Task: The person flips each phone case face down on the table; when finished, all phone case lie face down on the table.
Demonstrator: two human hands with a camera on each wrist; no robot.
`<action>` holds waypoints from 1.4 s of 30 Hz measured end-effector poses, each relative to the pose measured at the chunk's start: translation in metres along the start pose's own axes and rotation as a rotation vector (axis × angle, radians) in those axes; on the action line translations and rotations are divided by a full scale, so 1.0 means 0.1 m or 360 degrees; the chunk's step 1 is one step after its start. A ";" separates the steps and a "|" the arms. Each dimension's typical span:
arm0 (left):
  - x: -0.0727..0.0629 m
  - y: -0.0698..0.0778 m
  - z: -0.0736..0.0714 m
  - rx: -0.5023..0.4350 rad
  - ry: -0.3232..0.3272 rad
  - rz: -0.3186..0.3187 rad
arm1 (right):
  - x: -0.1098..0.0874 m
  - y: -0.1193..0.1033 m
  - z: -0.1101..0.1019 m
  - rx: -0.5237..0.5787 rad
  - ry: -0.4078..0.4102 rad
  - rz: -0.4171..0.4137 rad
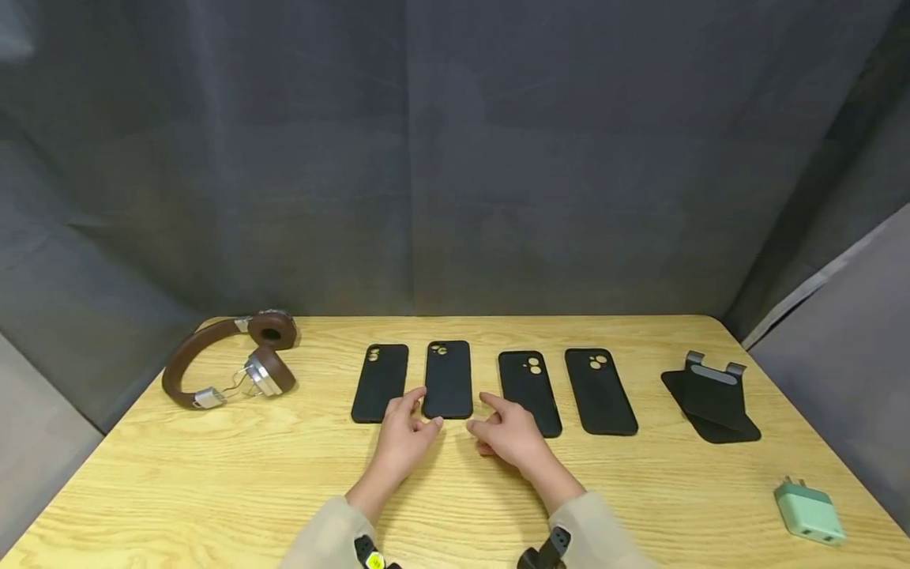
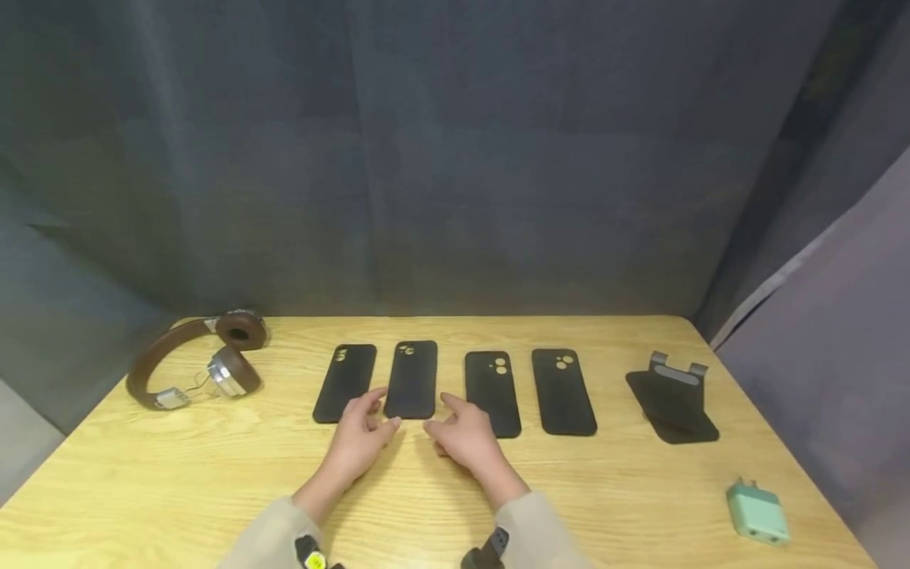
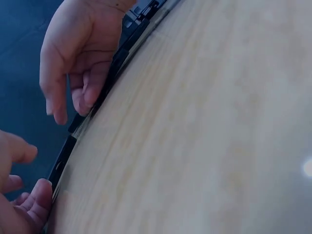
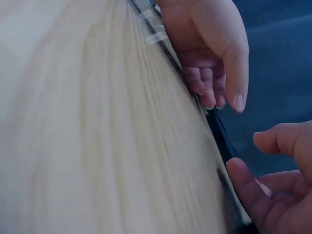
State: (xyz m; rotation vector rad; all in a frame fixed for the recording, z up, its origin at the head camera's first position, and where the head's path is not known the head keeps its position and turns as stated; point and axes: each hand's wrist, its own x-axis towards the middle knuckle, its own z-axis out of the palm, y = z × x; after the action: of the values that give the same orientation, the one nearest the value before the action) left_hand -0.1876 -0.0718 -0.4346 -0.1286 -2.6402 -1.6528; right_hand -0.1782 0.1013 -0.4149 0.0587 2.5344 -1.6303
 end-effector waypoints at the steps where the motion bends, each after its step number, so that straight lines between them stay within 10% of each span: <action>1: -0.01 0.01 0.00 -0.0036 -0.0014 0.0011 | -0.02 0.00 -0.04 0.0030 0.0012 -0.0005; 20: -0.11 0.37 0.44 -0.0468 -0.0267 0.0101 | -0.30 0.19 -0.71 -0.0028 0.0372 0.0011; 42: 0.03 0.42 0.75 -0.0262 -0.0300 0.0029 | -0.23 0.42 -0.78 -0.0373 0.0369 0.0014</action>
State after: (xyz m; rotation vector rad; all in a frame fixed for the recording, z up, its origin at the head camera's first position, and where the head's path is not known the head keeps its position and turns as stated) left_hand -0.1853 0.0136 -0.4298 -0.3258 -2.6166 -1.9411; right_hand -0.1580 0.1909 -0.4180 0.2489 2.8746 -1.3835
